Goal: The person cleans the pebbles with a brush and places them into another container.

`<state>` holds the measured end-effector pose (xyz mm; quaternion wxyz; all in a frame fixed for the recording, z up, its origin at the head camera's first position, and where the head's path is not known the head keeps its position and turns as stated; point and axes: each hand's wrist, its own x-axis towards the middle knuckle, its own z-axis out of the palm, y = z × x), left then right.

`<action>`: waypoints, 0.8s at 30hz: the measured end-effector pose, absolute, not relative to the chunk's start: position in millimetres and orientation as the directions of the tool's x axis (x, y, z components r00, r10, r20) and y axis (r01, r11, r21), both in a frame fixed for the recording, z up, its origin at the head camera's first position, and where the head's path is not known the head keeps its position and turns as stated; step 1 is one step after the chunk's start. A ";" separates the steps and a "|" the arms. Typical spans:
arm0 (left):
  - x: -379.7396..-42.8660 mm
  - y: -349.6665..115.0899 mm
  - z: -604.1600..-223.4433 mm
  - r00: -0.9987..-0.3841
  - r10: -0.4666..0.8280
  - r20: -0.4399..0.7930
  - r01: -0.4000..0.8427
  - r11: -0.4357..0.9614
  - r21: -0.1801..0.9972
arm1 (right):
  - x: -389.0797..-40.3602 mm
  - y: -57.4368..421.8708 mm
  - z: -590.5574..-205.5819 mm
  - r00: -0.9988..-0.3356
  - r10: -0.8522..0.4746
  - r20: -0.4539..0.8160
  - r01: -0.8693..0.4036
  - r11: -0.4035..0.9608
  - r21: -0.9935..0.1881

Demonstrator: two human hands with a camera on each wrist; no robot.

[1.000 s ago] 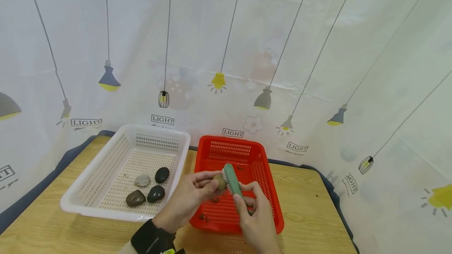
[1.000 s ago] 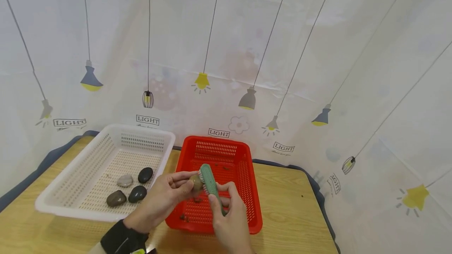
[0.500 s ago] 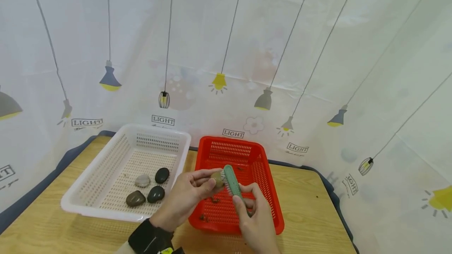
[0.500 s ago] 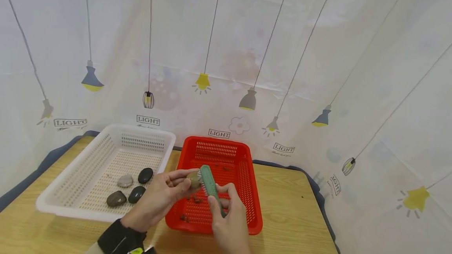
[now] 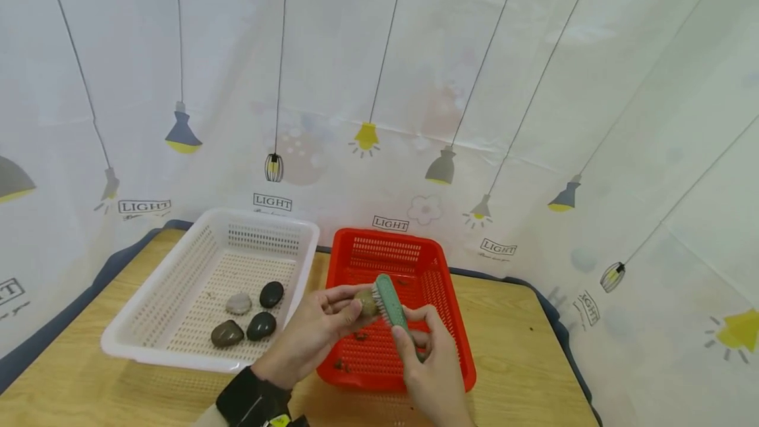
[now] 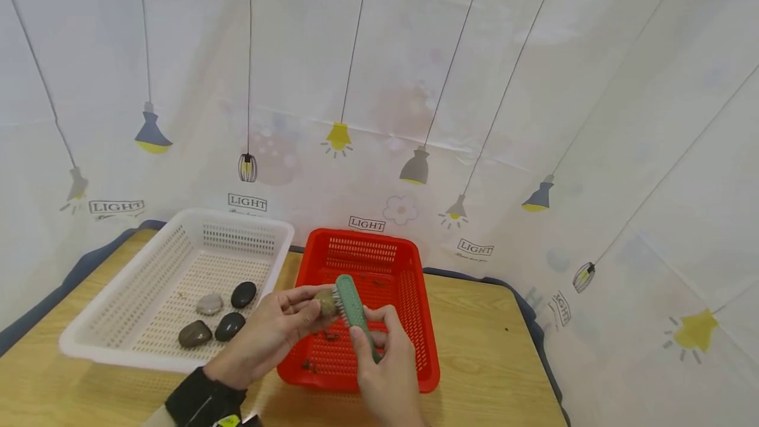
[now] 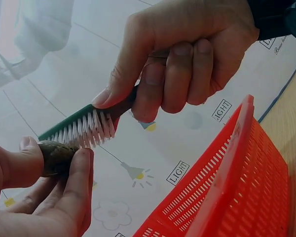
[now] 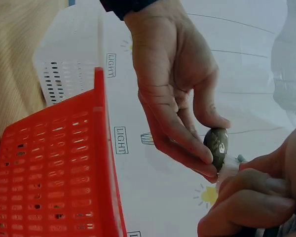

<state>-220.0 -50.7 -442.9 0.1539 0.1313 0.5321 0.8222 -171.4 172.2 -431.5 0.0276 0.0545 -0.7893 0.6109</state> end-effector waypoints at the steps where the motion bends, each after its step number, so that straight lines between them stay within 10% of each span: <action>1: -220.0 -51.4 -442.2 -0.915 0.401 0.054 -0.120 -0.396 0.910 | -172.0 174.1 -431.0 -0.993 -0.046 0.108 -0.116 0.239 -0.964; 24: -221.6 -55.2 -439.8 -0.921 0.380 0.092 -0.116 -0.490 0.864 | -169.6 184.1 -425.3 -0.992 -0.032 0.123 -0.126 0.149 -0.981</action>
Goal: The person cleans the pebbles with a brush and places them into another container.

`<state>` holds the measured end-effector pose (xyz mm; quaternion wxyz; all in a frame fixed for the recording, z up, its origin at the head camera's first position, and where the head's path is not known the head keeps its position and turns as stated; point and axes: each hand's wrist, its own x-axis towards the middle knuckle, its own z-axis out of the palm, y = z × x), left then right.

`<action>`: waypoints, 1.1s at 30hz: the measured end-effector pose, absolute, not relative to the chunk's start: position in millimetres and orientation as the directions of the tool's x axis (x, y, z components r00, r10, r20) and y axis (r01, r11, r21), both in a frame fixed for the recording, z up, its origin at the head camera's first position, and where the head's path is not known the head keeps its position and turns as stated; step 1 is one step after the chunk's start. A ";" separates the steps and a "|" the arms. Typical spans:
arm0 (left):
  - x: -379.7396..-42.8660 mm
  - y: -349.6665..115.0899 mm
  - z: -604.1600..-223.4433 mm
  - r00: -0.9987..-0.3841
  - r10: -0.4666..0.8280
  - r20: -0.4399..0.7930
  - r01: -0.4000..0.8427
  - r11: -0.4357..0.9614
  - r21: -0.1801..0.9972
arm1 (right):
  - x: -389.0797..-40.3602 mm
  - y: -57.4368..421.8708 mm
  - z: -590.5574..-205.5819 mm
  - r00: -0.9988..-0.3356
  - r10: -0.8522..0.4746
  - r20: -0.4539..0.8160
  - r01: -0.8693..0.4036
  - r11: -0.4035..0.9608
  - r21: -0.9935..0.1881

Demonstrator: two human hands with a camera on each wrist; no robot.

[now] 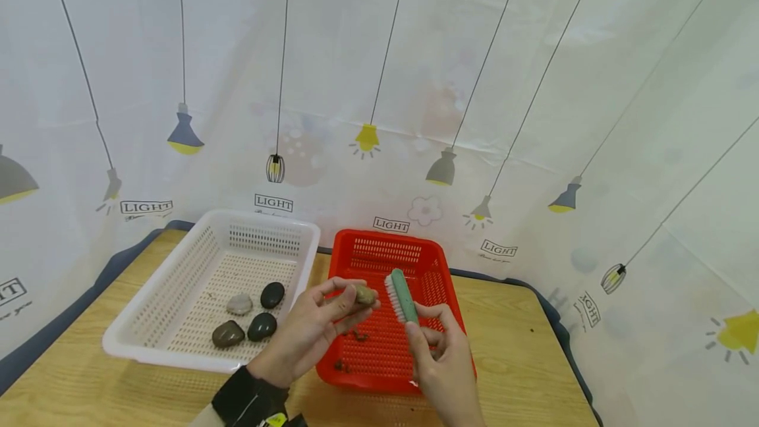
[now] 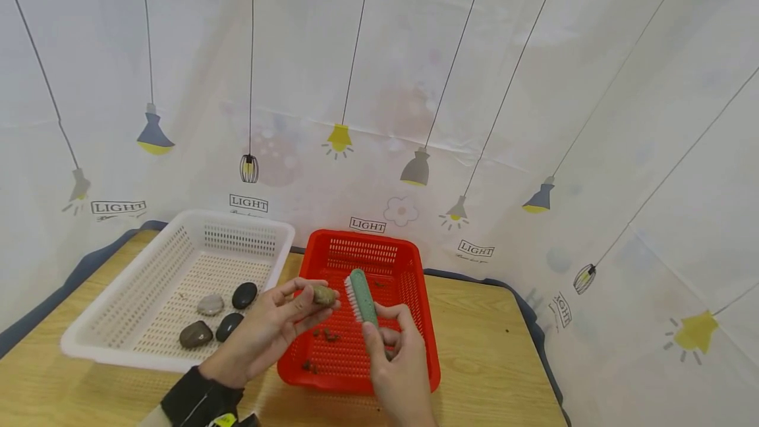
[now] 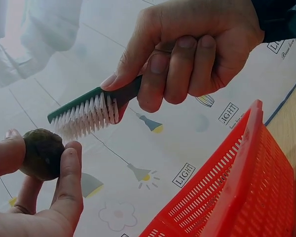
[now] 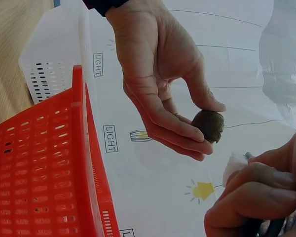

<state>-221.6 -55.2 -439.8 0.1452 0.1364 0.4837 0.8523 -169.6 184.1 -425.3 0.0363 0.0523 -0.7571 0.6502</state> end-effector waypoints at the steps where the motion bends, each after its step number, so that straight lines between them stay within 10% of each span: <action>1: -221.4 -55.1 -439.9 -0.922 0.377 0.089 -0.120 -0.495 0.860 | -169.2 183.4 -426.1 -0.990 -0.039 0.132 -0.137 0.152 -0.979; 33: -216.4 -51.4 -441.6 -0.898 0.440 0.022 -0.186 -0.424 0.887 | -166.1 174.4 -433.2 -0.986 -0.104 0.134 -0.148 0.140 -0.979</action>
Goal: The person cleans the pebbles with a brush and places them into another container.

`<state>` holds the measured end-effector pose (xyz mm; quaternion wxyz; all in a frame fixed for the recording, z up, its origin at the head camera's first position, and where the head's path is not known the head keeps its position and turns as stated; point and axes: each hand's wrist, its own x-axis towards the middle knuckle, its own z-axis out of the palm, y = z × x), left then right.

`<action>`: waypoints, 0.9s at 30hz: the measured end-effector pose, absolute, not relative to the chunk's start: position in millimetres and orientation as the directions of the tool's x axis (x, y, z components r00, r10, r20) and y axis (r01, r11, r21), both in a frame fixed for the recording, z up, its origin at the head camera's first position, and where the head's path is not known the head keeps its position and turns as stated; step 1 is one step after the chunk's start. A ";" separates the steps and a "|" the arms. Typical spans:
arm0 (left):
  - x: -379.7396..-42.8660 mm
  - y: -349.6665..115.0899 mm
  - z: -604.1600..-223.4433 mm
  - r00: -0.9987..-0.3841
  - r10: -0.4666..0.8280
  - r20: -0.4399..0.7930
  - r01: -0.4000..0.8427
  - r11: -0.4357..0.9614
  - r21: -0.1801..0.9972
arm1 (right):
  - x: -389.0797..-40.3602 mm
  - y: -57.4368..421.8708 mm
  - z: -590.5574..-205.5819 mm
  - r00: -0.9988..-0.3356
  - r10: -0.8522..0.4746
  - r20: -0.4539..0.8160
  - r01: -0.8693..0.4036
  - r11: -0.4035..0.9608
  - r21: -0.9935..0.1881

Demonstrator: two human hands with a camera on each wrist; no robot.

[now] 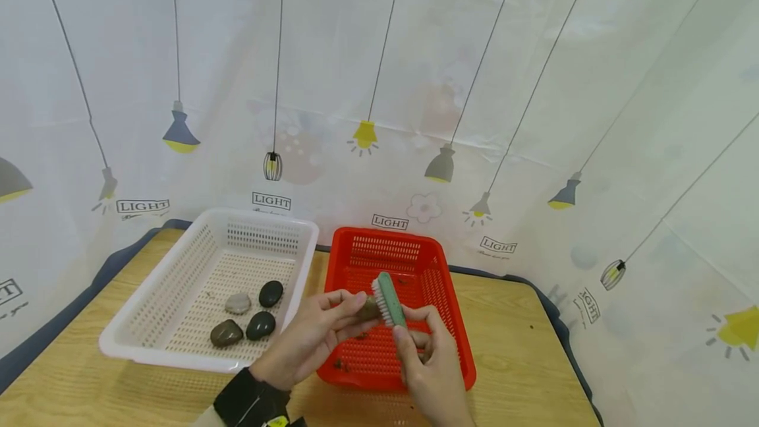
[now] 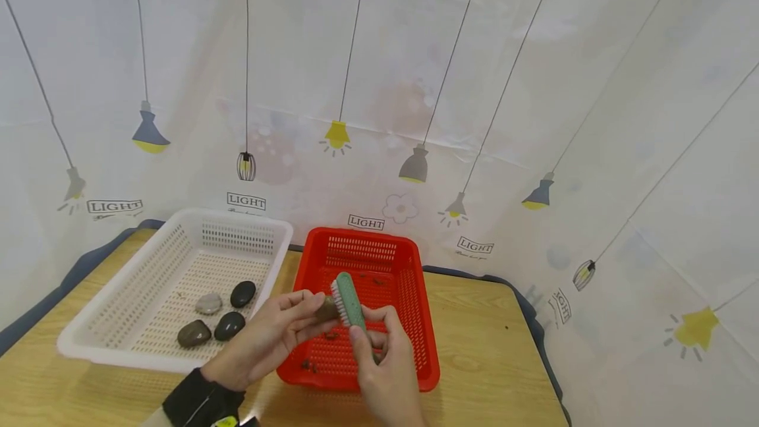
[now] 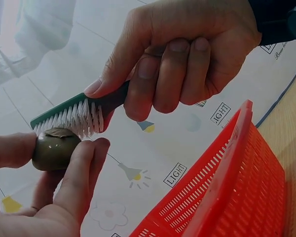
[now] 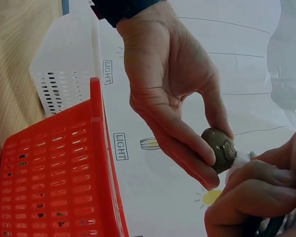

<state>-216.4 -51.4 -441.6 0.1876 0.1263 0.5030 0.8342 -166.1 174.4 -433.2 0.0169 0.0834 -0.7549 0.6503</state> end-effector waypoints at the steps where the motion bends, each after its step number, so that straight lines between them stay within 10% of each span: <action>1: -216.4 -51.7 -442.0 -0.893 0.449 0.034 -0.184 -0.433 0.883 | -166.6 174.2 -433.0 -0.986 -0.104 0.133 -0.147 0.143 -0.979; 27: -220.9 -47.5 -444.2 -0.938 0.347 -0.027 -0.202 -0.480 0.854 | -168.2 174.5 -436.5 -0.989 -0.111 0.093 -0.110 0.159 -0.981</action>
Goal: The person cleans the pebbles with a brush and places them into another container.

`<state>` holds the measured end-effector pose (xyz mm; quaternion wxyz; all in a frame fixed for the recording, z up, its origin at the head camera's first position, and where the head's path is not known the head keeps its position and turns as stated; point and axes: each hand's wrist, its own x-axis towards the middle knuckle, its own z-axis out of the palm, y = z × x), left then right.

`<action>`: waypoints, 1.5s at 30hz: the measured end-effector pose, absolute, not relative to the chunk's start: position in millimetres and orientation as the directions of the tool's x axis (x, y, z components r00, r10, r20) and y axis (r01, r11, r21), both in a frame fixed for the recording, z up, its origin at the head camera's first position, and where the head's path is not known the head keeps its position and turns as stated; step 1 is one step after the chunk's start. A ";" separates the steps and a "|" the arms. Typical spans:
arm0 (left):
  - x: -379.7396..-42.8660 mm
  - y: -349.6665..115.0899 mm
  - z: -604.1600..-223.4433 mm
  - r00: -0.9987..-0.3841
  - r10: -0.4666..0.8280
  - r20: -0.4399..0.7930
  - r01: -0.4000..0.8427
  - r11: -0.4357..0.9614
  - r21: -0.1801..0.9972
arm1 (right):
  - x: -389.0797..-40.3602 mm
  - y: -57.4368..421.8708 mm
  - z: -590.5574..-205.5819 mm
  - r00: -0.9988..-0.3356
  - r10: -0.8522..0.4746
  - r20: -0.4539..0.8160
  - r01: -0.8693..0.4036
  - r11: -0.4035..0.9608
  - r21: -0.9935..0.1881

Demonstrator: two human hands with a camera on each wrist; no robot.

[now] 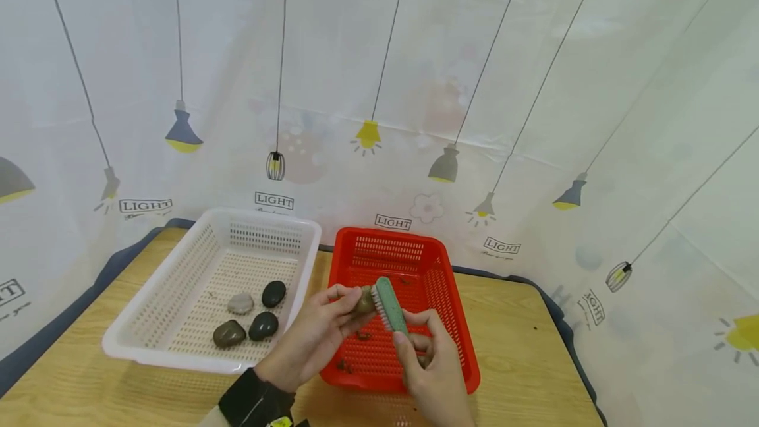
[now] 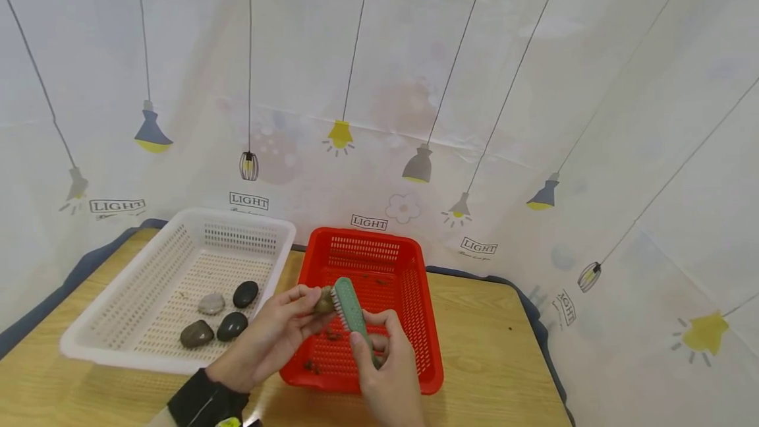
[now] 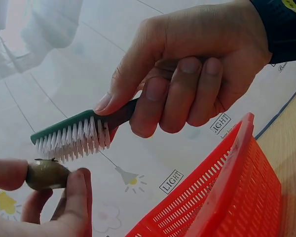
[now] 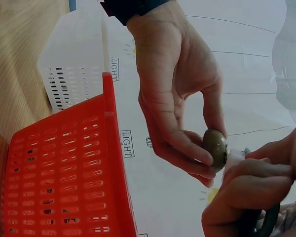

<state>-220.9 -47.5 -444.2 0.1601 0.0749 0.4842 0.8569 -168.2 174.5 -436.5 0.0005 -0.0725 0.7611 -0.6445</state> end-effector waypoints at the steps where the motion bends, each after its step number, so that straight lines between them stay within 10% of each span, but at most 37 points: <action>1: -220.9 -47.7 -444.1 -0.935 0.355 -0.020 -0.203 -0.486 0.850 | -167.8 174.0 -436.9 -0.990 -0.113 0.089 -0.107 0.159 -0.982; 45: -221.5 -39.2 -448.8 -0.940 0.340 0.014 -0.141 -0.426 0.894 | -172.6 175.9 -434.9 -0.996 -0.074 0.057 -0.072 0.231 -0.970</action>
